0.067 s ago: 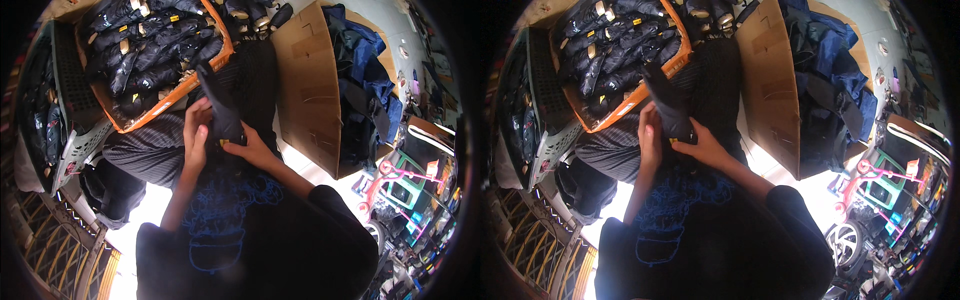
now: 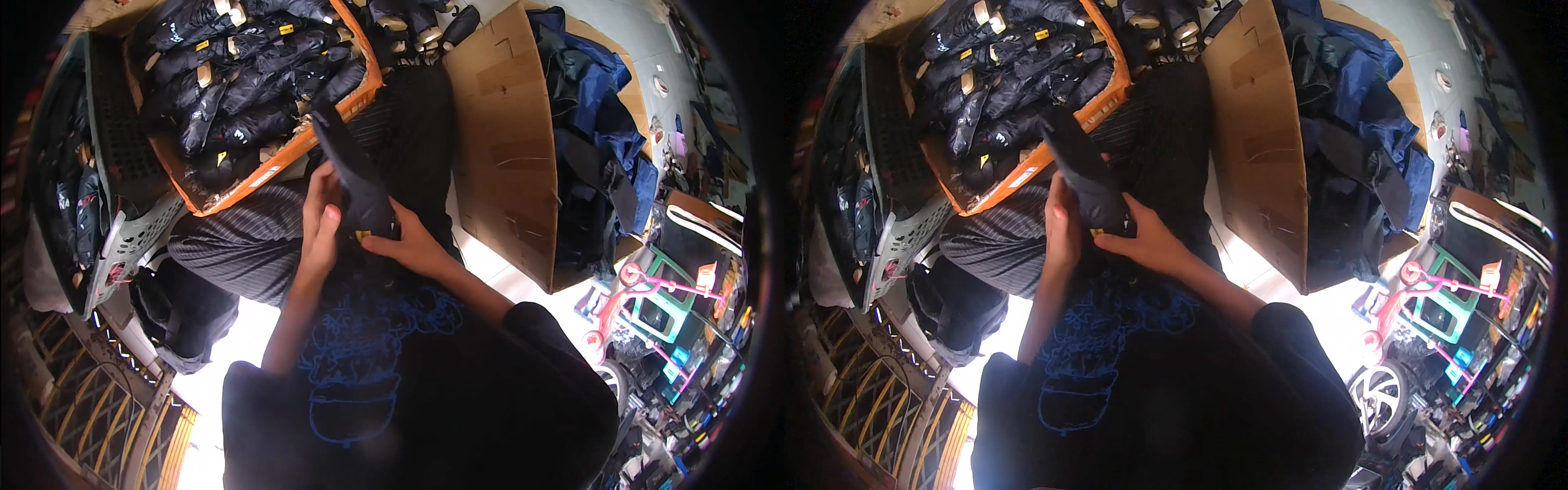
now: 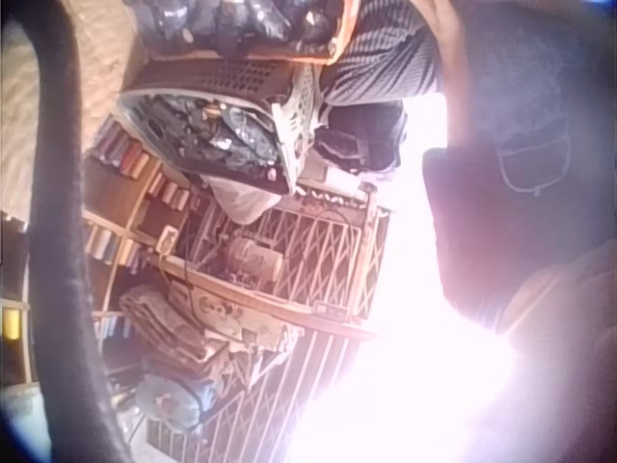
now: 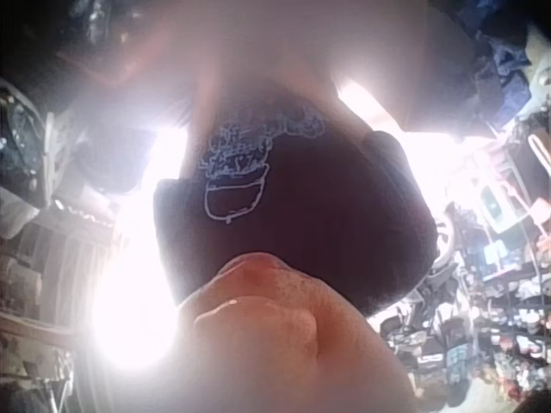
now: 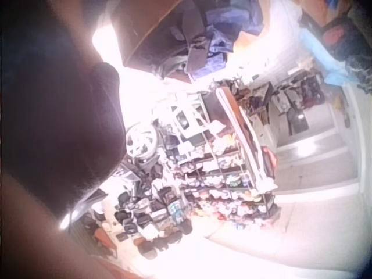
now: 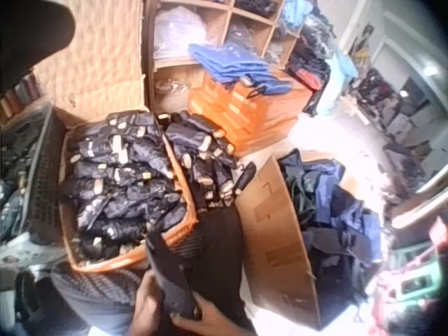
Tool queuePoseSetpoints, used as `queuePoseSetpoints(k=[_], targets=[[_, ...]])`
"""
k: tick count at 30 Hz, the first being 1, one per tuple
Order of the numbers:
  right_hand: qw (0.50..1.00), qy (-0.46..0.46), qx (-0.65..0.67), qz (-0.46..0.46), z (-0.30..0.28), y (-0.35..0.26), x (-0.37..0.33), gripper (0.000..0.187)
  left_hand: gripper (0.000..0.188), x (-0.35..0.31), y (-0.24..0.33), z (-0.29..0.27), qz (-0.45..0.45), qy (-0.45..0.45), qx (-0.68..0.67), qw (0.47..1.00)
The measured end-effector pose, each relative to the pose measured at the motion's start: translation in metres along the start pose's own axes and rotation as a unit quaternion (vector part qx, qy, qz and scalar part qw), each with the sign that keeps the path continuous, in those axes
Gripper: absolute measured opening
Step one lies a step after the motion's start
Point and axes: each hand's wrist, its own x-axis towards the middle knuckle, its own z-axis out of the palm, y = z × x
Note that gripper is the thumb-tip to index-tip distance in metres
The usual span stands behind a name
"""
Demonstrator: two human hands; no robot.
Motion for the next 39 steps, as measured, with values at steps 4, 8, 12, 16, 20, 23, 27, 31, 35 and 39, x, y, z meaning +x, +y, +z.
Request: queuePoseSetpoints(k=[4,8,12,16,20,23,27,31,35,39], targets=[[0.997,0.008,-0.068,0.026,0.007,0.001,-0.001,0.068,0.059,0.002,0.010,0.010,-0.135,0.015,-0.086,0.987],[0.998,0.022,-0.053,0.034,0.010,0.009,-0.012,0.073,0.061,-0.003,0.008,0.011,-0.176,0.028,-0.089,0.980],[0.999,-0.007,-0.023,0.026,0.005,0.011,-0.017,0.069,0.061,-0.017,-0.004,0.019,-0.167,0.034,-0.095,0.981],[0.999,0.010,-0.026,0.017,0.004,0.009,-0.022,0.067,0.057,-0.029,-0.010,0.018,-0.210,0.040,-0.091,0.973],[0.999,-0.016,-0.026,0.031,0.001,0.018,-0.020,0.066,0.055,-0.030,-0.016,0.010,-0.180,0.000,-0.122,0.976],[0.990,-0.079,0.067,0.090,-0.007,0.018,-0.011,0.067,0.059,-0.022,-0.012,0.005,-0.148,-0.030,-0.222,0.963],[0.996,0.024,0.083,-0.013,0.012,0.018,-0.004,0.057,0.048,-0.003,0.009,0.008,-0.173,0.041,-0.076,0.981],[0.997,0.065,-0.015,-0.046,0.014,0.011,-0.002,0.054,0.040,-0.002,0.007,0.016,-0.123,0.113,-0.031,0.986],[0.996,0.021,0.074,0.041,0.011,0.004,-0.003,0.058,0.038,0.007,0.018,0.017,-0.091,0.048,-0.133,0.986],[0.978,0.120,-0.058,-0.160,0.021,0.005,0.002,0.053,0.040,0.008,0.012,0.004,-0.119,0.076,-0.095,0.985]])
